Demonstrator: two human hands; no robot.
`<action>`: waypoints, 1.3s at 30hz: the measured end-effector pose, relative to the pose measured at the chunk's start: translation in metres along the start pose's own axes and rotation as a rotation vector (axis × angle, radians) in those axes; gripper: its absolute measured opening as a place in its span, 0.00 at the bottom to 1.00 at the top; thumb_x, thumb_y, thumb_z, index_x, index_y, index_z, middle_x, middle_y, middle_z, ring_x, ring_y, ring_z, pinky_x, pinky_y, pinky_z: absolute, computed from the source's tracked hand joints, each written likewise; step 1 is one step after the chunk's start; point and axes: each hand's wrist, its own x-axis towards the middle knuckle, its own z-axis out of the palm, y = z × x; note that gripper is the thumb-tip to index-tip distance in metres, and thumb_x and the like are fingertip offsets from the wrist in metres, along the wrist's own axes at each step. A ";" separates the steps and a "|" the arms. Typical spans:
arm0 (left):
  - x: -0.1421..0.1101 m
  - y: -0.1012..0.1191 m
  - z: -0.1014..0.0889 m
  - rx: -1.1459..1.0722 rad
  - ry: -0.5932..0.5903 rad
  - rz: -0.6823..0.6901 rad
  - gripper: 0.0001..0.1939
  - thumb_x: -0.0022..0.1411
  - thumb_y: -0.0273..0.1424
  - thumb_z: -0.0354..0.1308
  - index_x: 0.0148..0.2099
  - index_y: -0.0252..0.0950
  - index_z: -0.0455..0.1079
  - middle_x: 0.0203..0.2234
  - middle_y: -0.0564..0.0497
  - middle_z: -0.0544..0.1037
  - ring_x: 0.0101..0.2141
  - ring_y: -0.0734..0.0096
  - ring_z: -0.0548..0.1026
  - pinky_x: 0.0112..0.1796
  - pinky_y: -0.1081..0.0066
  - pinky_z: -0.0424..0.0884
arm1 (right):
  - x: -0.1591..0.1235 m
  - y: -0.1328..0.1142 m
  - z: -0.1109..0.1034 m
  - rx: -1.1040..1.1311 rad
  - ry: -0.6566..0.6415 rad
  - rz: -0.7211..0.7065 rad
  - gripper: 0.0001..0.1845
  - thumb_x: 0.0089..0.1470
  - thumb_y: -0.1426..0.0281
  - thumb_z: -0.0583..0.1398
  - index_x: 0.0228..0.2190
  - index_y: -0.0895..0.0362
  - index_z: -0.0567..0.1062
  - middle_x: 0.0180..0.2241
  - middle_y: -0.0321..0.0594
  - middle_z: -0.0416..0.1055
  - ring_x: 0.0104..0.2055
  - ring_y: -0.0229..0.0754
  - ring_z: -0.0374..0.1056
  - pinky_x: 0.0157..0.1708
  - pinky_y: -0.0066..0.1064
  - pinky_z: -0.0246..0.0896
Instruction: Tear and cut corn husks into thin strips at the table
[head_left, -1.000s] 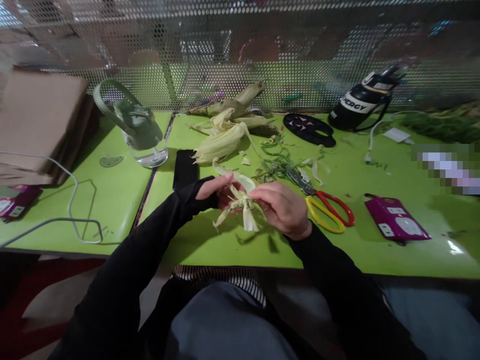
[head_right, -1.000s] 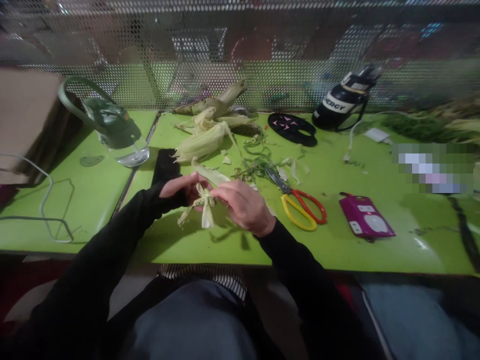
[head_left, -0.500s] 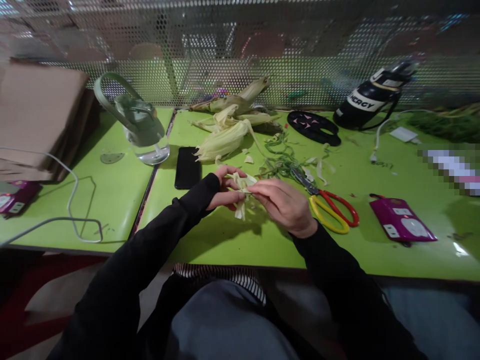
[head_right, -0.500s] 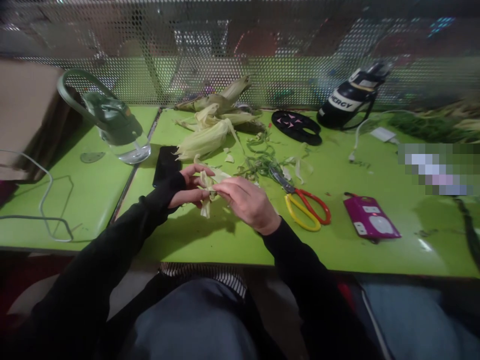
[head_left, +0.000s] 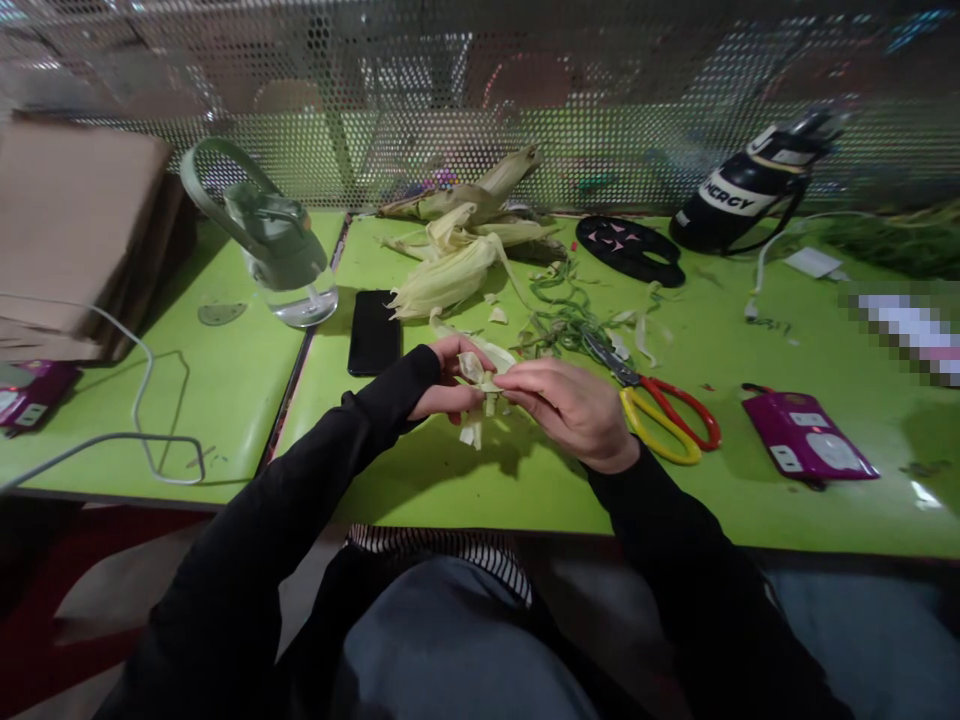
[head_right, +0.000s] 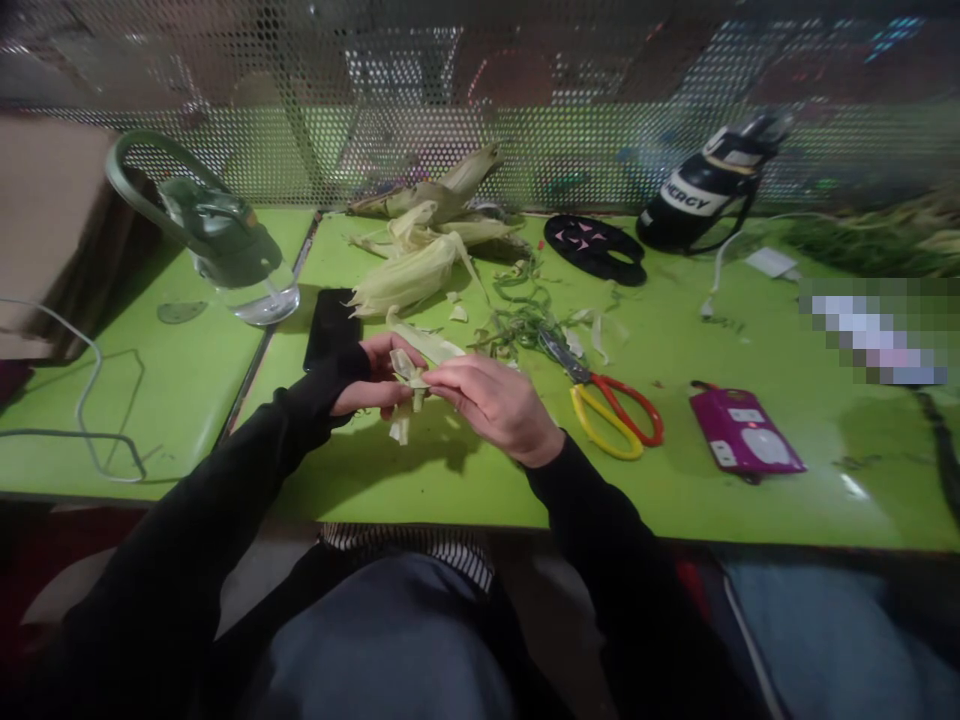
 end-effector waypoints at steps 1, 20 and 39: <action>0.000 0.000 0.000 0.008 -0.002 0.004 0.18 0.52 0.28 0.69 0.43 0.33 0.67 0.29 0.55 0.76 0.24 0.80 0.73 0.25 0.77 0.71 | 0.000 0.000 0.000 -0.004 -0.005 0.002 0.07 0.62 0.75 0.62 0.43 0.57 0.77 0.38 0.42 0.82 0.41 0.40 0.79 0.43 0.30 0.77; -0.003 0.004 0.005 -0.292 -0.046 -0.282 0.15 0.48 0.31 0.74 0.29 0.32 0.70 0.22 0.54 0.75 0.23 0.80 0.72 0.31 0.76 0.73 | -0.005 -0.002 -0.001 0.116 -0.026 -0.054 0.10 0.63 0.73 0.60 0.45 0.52 0.78 0.41 0.41 0.81 0.41 0.40 0.78 0.41 0.31 0.77; 0.001 0.000 0.000 -0.164 -0.048 -0.270 0.17 0.45 0.30 0.77 0.31 0.32 0.71 0.22 0.55 0.76 0.24 0.80 0.74 0.31 0.75 0.72 | 0.001 -0.002 0.002 0.287 0.020 0.223 0.05 0.60 0.70 0.65 0.40 0.54 0.79 0.37 0.39 0.81 0.36 0.38 0.77 0.36 0.30 0.75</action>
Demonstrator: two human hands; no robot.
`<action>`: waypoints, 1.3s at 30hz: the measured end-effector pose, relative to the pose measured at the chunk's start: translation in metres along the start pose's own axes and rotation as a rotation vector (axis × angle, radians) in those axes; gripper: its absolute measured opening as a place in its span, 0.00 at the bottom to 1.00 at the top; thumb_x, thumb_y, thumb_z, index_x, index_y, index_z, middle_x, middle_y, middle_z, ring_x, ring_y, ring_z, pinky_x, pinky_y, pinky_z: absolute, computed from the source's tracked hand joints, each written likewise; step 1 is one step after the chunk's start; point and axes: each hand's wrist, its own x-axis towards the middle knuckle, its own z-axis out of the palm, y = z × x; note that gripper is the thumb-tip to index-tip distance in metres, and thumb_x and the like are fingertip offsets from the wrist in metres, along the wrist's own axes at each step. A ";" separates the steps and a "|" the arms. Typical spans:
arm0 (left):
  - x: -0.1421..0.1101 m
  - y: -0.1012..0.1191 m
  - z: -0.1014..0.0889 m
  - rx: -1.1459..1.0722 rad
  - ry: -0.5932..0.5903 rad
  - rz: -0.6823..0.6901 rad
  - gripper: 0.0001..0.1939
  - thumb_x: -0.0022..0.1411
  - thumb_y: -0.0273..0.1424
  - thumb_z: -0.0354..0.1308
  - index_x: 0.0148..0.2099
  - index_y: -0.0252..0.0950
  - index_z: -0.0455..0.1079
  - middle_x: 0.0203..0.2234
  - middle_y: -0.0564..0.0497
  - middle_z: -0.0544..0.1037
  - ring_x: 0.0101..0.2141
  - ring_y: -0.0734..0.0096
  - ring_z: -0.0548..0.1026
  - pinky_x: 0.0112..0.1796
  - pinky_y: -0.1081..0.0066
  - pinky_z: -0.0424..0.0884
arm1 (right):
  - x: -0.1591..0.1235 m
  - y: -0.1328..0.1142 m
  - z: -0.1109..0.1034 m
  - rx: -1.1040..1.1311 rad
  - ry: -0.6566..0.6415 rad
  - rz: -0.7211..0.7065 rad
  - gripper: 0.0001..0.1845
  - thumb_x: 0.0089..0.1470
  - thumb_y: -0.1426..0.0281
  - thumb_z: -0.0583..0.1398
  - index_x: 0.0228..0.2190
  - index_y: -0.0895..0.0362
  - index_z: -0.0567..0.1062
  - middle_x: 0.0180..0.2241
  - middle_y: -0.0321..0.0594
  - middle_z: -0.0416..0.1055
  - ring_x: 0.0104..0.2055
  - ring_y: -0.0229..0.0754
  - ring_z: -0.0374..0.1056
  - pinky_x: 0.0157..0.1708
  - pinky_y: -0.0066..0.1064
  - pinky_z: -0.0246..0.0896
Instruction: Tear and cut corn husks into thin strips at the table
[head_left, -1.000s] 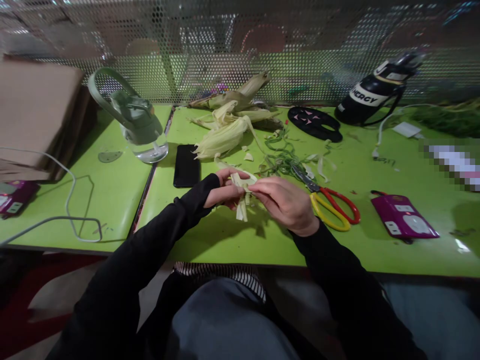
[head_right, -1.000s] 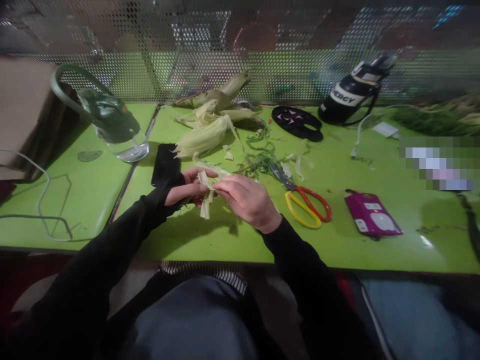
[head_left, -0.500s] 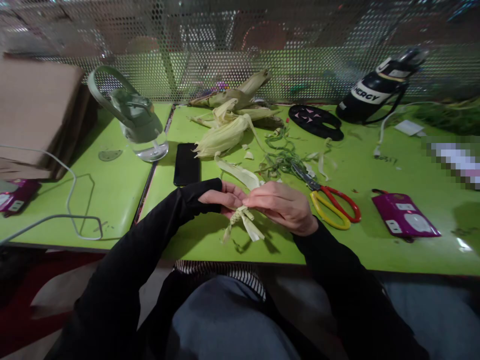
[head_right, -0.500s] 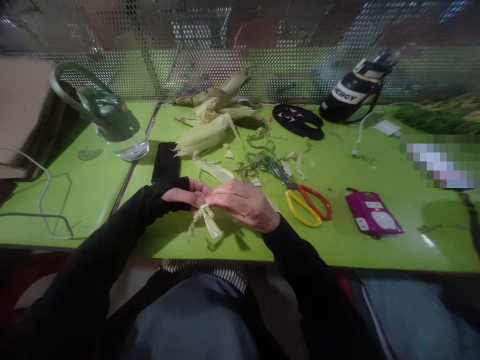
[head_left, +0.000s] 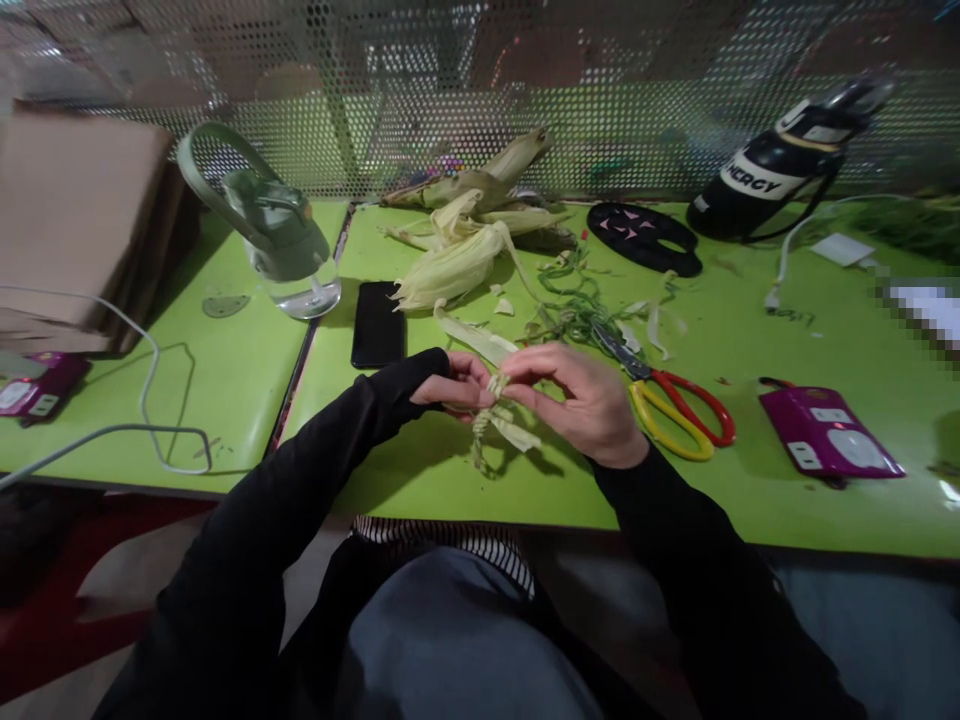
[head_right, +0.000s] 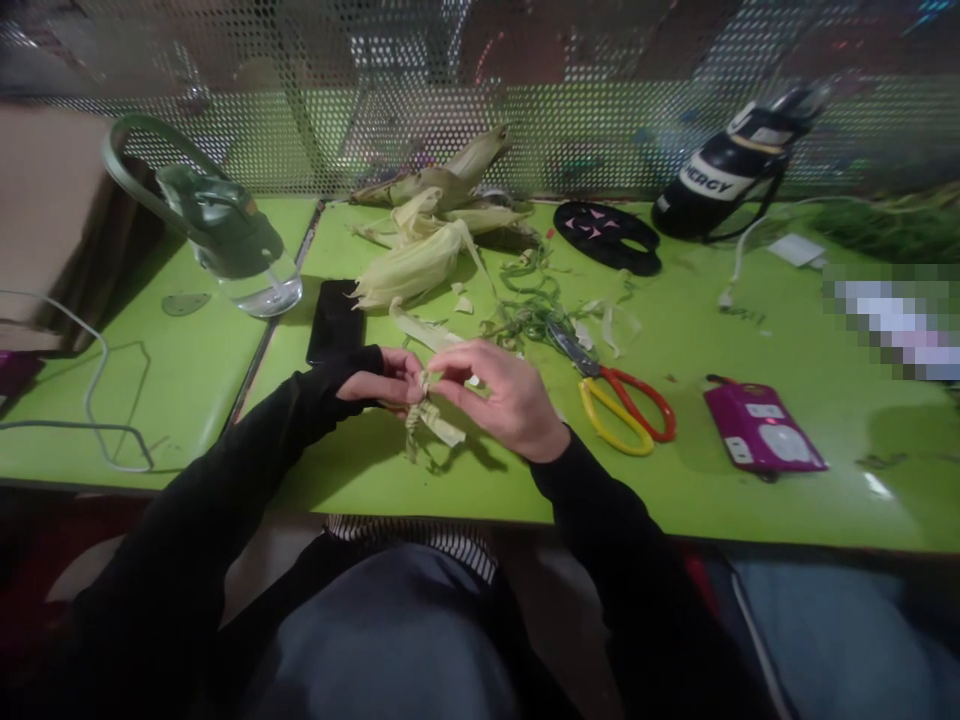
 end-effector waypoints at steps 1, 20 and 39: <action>0.002 -0.002 0.000 -0.013 0.045 0.036 0.18 0.45 0.31 0.76 0.32 0.32 0.71 0.21 0.56 0.75 0.23 0.81 0.73 0.31 0.75 0.72 | 0.000 0.000 0.000 0.003 0.031 0.070 0.06 0.61 0.68 0.64 0.41 0.54 0.78 0.38 0.40 0.80 0.35 0.38 0.77 0.35 0.30 0.75; 0.021 -0.017 -0.004 0.108 0.345 0.317 0.12 0.58 0.29 0.67 0.31 0.33 0.66 0.24 0.56 0.74 0.27 0.79 0.74 0.32 0.74 0.73 | -0.002 0.000 0.021 -0.312 0.094 0.129 0.05 0.61 0.67 0.63 0.36 0.55 0.75 0.34 0.42 0.79 0.36 0.45 0.75 0.37 0.38 0.72; 0.008 -0.007 0.000 0.341 0.188 0.270 0.15 0.52 0.34 0.73 0.32 0.30 0.73 0.21 0.53 0.75 0.25 0.79 0.71 0.30 0.75 0.71 | -0.005 -0.006 0.024 -0.429 0.098 0.090 0.07 0.65 0.68 0.59 0.33 0.55 0.73 0.30 0.40 0.76 0.33 0.42 0.70 0.34 0.35 0.65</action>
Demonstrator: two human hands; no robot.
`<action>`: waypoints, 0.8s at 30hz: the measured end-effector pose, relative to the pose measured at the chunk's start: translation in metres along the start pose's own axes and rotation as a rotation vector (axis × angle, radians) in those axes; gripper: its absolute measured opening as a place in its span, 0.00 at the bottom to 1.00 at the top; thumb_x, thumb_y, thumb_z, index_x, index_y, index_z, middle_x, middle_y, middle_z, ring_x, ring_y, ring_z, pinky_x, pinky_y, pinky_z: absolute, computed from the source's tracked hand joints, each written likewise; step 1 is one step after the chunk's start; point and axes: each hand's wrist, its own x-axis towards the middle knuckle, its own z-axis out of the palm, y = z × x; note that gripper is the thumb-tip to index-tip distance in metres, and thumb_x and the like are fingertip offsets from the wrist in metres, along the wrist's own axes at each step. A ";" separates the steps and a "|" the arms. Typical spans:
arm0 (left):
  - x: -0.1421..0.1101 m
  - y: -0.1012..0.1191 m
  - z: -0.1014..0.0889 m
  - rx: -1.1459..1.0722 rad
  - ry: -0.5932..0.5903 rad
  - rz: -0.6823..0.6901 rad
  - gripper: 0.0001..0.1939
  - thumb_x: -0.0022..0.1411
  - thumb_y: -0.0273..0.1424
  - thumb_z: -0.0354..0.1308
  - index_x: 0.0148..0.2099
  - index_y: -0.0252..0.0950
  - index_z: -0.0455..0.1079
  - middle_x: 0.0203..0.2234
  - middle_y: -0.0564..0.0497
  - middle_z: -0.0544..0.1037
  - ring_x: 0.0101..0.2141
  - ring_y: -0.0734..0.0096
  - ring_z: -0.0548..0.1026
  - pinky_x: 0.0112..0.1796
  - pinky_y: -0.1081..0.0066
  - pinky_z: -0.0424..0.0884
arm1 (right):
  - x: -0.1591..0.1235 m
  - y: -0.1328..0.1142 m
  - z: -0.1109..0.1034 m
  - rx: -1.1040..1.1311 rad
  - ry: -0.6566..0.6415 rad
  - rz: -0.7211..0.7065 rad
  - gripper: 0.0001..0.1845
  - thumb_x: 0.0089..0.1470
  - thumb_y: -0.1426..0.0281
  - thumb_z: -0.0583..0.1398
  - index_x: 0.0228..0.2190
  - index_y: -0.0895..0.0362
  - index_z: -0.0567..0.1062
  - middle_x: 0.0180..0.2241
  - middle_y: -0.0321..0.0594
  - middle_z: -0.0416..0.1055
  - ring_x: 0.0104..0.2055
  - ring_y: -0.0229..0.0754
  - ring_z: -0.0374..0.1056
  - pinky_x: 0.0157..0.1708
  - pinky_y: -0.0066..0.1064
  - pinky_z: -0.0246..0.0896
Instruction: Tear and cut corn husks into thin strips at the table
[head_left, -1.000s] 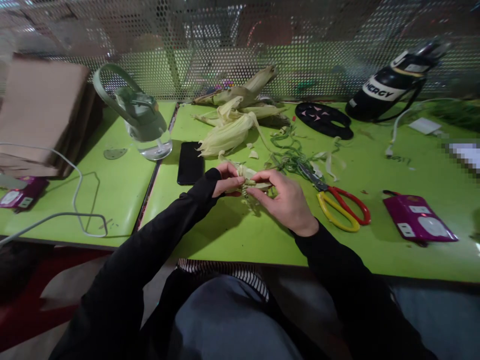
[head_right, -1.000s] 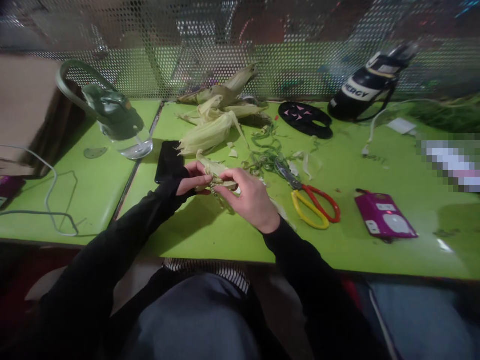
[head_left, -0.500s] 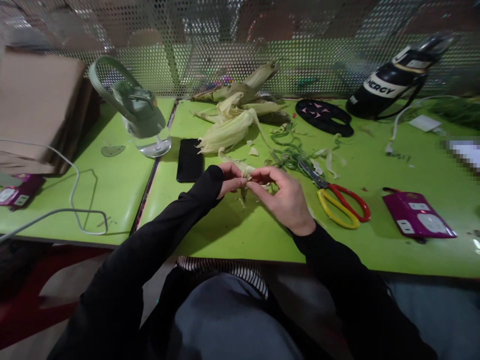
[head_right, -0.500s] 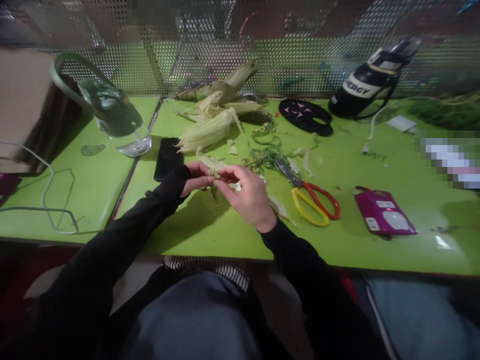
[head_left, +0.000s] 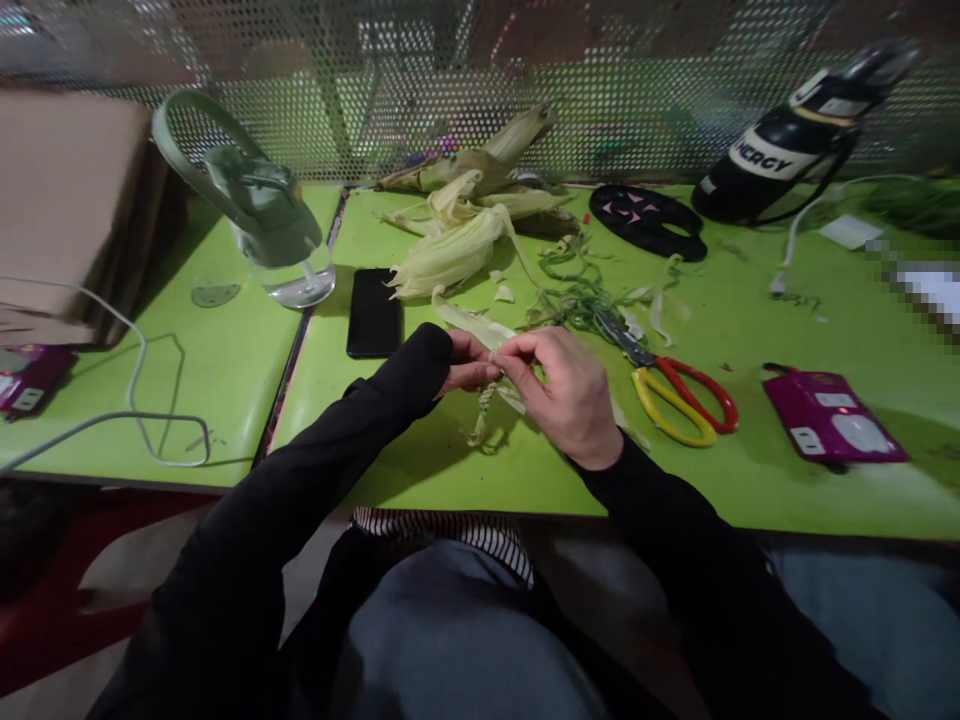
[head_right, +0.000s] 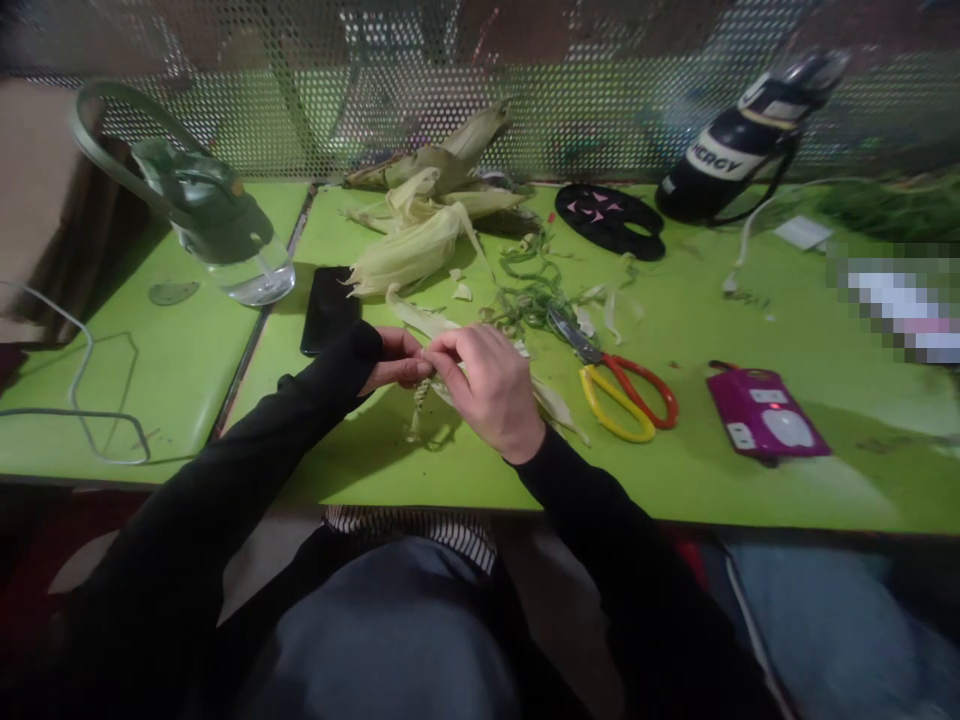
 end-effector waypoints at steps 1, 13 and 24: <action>0.000 -0.001 0.000 -0.008 -0.001 0.018 0.15 0.52 0.34 0.73 0.32 0.30 0.72 0.21 0.54 0.74 0.25 0.79 0.71 0.29 0.75 0.70 | 0.000 -0.001 0.000 0.013 0.004 0.015 0.07 0.65 0.68 0.59 0.33 0.54 0.72 0.31 0.40 0.76 0.34 0.42 0.70 0.35 0.35 0.65; 0.006 -0.009 -0.002 -0.175 0.125 0.006 0.14 0.58 0.35 0.67 0.34 0.33 0.66 0.27 0.56 0.74 0.27 0.80 0.73 0.32 0.74 0.73 | 0.004 0.001 0.000 0.296 -0.099 0.184 0.06 0.61 0.65 0.63 0.38 0.54 0.74 0.38 0.41 0.77 0.39 0.43 0.74 0.39 0.37 0.72; -0.008 0.008 0.012 -0.176 0.186 -0.020 0.12 0.60 0.32 0.64 0.32 0.33 0.65 0.25 0.57 0.70 0.26 0.81 0.70 0.32 0.75 0.71 | 0.004 0.001 -0.004 0.435 -0.134 0.188 0.09 0.59 0.63 0.65 0.40 0.53 0.73 0.37 0.38 0.78 0.37 0.41 0.74 0.37 0.33 0.71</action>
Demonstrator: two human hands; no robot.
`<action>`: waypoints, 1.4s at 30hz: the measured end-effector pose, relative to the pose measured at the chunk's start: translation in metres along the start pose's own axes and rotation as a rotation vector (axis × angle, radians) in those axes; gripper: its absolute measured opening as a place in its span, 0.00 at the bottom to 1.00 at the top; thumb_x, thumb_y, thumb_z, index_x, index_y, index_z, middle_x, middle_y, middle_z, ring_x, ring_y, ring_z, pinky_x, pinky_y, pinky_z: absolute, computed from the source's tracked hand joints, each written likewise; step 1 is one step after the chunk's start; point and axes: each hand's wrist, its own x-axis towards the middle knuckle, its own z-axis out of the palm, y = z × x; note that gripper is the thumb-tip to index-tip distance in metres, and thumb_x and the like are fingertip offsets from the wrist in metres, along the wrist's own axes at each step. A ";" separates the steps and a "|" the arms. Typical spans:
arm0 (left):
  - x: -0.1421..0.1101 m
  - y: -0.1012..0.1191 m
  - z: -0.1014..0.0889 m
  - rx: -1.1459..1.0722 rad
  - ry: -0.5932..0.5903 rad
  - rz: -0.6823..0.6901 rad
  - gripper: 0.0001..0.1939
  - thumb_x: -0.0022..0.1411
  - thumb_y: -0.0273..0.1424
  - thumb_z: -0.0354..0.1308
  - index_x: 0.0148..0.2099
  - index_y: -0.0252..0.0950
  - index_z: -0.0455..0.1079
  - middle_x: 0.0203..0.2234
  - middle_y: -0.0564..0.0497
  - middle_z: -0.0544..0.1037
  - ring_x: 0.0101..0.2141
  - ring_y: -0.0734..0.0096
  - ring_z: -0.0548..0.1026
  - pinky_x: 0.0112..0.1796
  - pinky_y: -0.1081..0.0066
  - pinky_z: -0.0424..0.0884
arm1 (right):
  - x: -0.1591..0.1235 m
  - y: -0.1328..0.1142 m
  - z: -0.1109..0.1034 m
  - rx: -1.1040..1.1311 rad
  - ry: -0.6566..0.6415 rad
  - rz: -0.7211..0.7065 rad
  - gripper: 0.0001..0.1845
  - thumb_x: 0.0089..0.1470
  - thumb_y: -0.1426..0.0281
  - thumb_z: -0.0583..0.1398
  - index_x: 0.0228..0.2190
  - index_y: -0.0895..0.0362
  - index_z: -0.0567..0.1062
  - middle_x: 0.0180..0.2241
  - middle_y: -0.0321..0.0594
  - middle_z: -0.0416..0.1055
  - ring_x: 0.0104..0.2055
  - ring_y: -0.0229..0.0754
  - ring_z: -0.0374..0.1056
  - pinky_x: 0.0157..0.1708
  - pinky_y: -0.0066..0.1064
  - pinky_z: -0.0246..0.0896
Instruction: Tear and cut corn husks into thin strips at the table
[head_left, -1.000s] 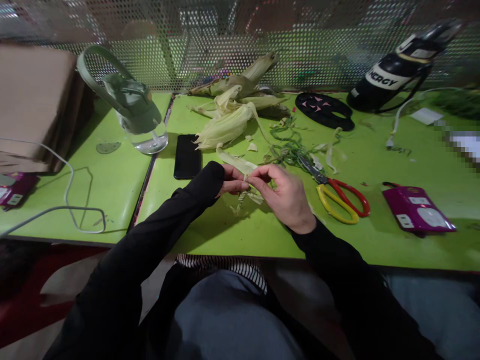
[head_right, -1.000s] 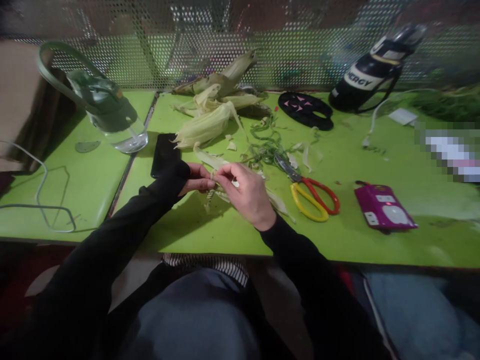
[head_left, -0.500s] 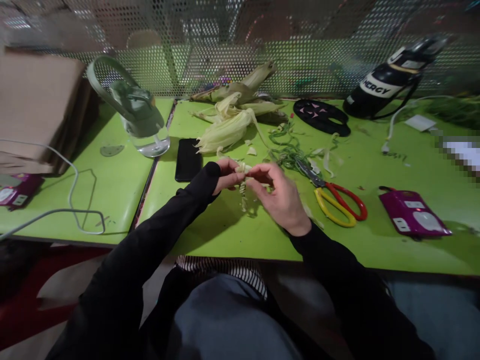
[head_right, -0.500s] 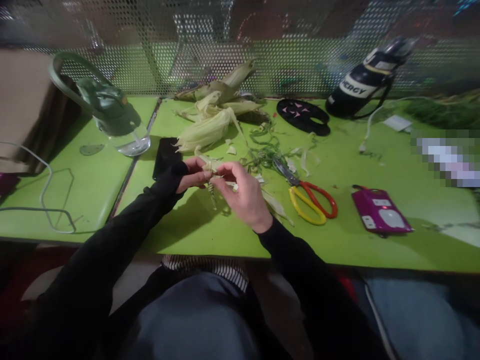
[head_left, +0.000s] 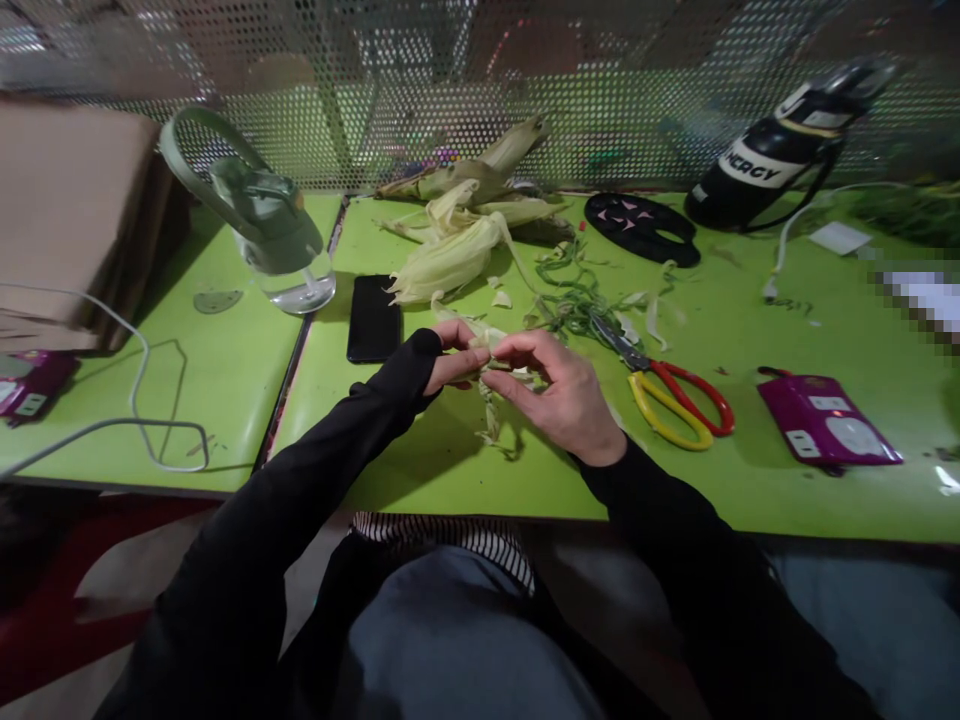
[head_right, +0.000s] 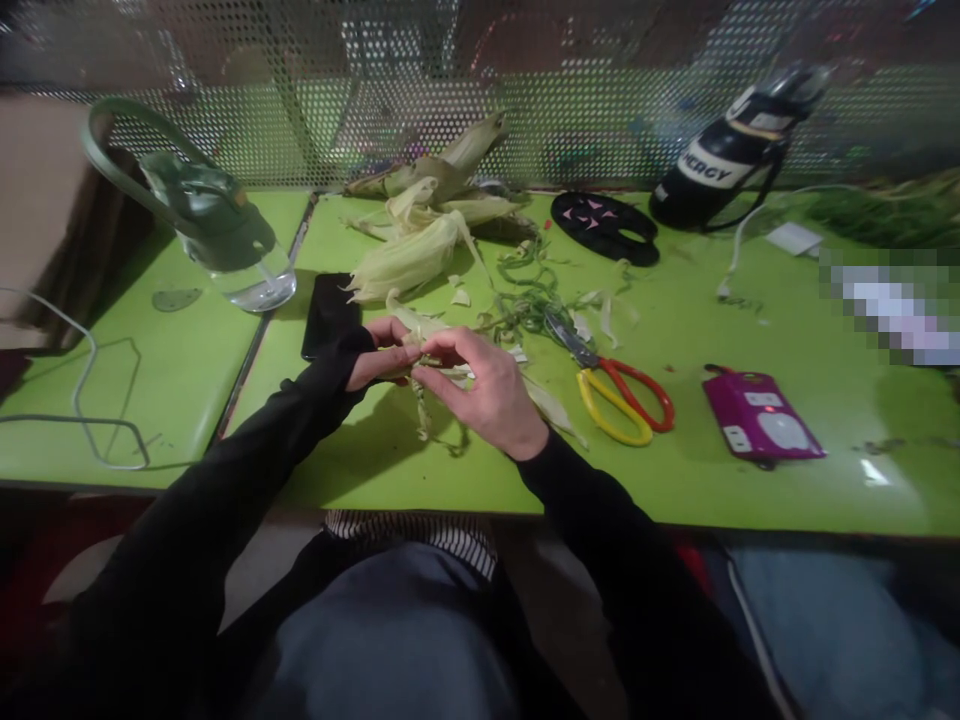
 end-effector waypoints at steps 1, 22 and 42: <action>0.000 -0.001 0.000 -0.003 0.002 0.002 0.12 0.60 0.33 0.65 0.32 0.33 0.65 0.24 0.57 0.70 0.26 0.81 0.70 0.32 0.75 0.71 | 0.000 0.000 0.000 -0.005 0.005 -0.007 0.09 0.59 0.64 0.65 0.40 0.53 0.73 0.37 0.38 0.78 0.37 0.41 0.74 0.37 0.33 0.71; 0.012 -0.018 0.000 -0.004 0.007 0.186 0.17 0.57 0.42 0.68 0.34 0.35 0.68 0.27 0.54 0.76 0.29 0.76 0.73 0.34 0.72 0.71 | 0.001 0.008 -0.008 0.172 0.028 0.095 0.15 0.62 0.55 0.61 0.41 0.53 0.75 0.37 0.38 0.79 0.37 0.40 0.74 0.38 0.33 0.71; 0.018 -0.017 0.001 -0.081 0.180 0.243 0.20 0.52 0.44 0.69 0.34 0.36 0.66 0.29 0.54 0.72 0.33 0.74 0.69 0.39 0.70 0.66 | -0.003 0.014 0.002 0.146 0.038 0.178 0.31 0.52 0.46 0.66 0.48 0.55 0.72 0.42 0.45 0.77 0.39 0.46 0.75 0.37 0.39 0.72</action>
